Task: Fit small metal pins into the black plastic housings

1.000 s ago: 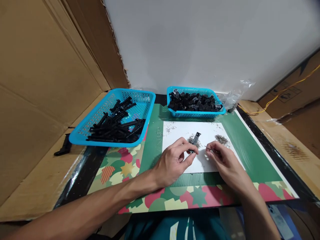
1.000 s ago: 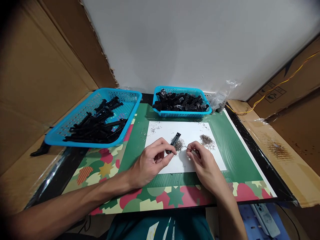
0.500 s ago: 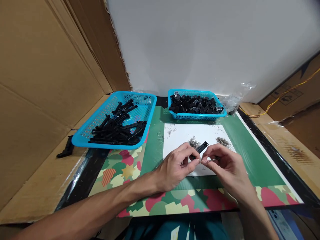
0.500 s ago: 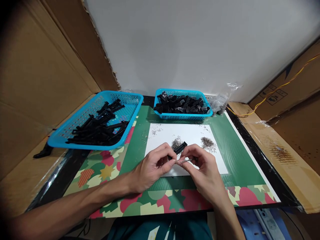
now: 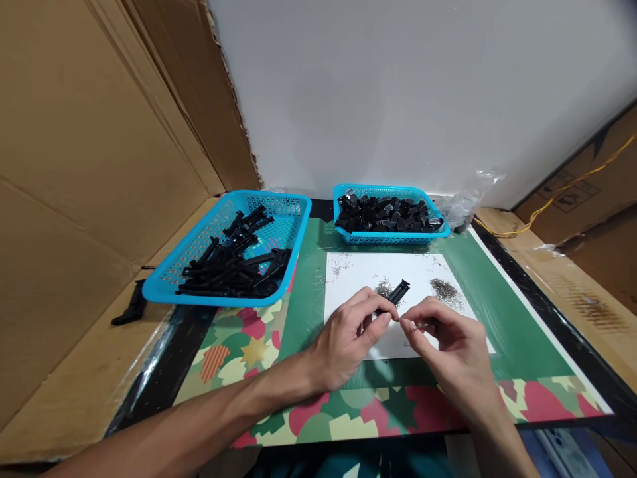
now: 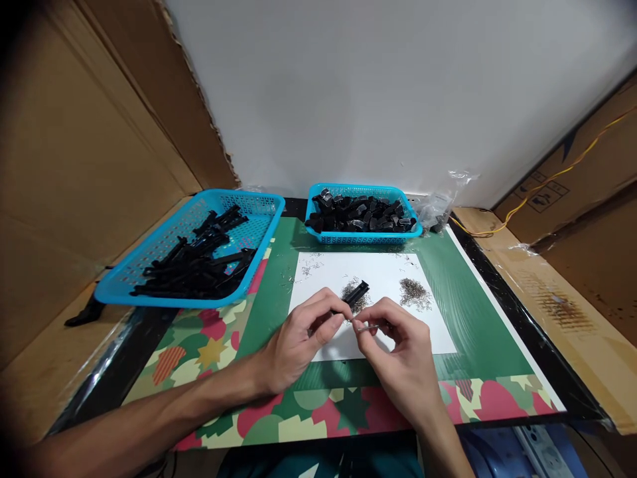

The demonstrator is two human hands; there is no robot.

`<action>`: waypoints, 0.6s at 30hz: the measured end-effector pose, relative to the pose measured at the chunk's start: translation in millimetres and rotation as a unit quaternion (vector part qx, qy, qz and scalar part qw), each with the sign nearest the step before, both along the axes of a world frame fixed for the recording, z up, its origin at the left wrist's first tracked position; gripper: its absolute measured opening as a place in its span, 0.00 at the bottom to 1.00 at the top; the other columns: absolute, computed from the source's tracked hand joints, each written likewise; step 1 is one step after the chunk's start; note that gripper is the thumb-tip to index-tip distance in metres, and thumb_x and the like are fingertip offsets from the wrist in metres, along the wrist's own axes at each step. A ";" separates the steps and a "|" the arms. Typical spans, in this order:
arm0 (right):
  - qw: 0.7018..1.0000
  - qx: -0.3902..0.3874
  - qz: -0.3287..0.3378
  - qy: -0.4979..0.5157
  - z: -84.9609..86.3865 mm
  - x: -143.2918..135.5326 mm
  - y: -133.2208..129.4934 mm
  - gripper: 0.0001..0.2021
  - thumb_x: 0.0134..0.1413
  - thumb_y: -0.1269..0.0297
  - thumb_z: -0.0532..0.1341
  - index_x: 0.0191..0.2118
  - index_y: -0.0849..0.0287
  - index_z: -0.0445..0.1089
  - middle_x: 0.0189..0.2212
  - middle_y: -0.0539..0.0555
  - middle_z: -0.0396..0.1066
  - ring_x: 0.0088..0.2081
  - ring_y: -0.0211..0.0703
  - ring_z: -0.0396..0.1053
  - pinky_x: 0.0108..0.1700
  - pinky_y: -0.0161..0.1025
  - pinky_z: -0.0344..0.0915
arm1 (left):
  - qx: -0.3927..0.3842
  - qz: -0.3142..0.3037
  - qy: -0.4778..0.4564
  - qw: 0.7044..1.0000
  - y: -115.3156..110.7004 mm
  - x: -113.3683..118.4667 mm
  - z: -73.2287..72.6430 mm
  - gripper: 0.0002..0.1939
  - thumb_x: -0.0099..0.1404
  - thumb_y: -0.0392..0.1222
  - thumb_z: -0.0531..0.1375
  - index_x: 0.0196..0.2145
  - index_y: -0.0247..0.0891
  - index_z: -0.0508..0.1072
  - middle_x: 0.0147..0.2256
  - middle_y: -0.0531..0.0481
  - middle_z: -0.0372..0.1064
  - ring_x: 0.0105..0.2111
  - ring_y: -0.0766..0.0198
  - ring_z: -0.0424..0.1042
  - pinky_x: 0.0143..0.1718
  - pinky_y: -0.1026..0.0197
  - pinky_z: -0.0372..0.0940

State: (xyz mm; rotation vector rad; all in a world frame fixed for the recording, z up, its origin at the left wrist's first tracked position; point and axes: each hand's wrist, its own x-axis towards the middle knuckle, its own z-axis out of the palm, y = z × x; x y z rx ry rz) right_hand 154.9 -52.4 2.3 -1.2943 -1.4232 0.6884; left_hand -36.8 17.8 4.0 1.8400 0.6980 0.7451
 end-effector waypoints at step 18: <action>0.950 0.210 -0.001 -0.232 9.7 -1.3 3.3 0.12 0.63 0.81 0.65 0.43 0.56 0.77 0.29 0.52 0.76 0.30 0.42 0.68 0.33 0.41 0.67 | 0.064 0.027 -0.035 0.997 1.1 1.0 -9.5 0.24 0.75 0.39 0.63 0.67 0.40 0.72 0.45 0.47 0.74 0.37 0.62 0.73 0.45 0.58 0.72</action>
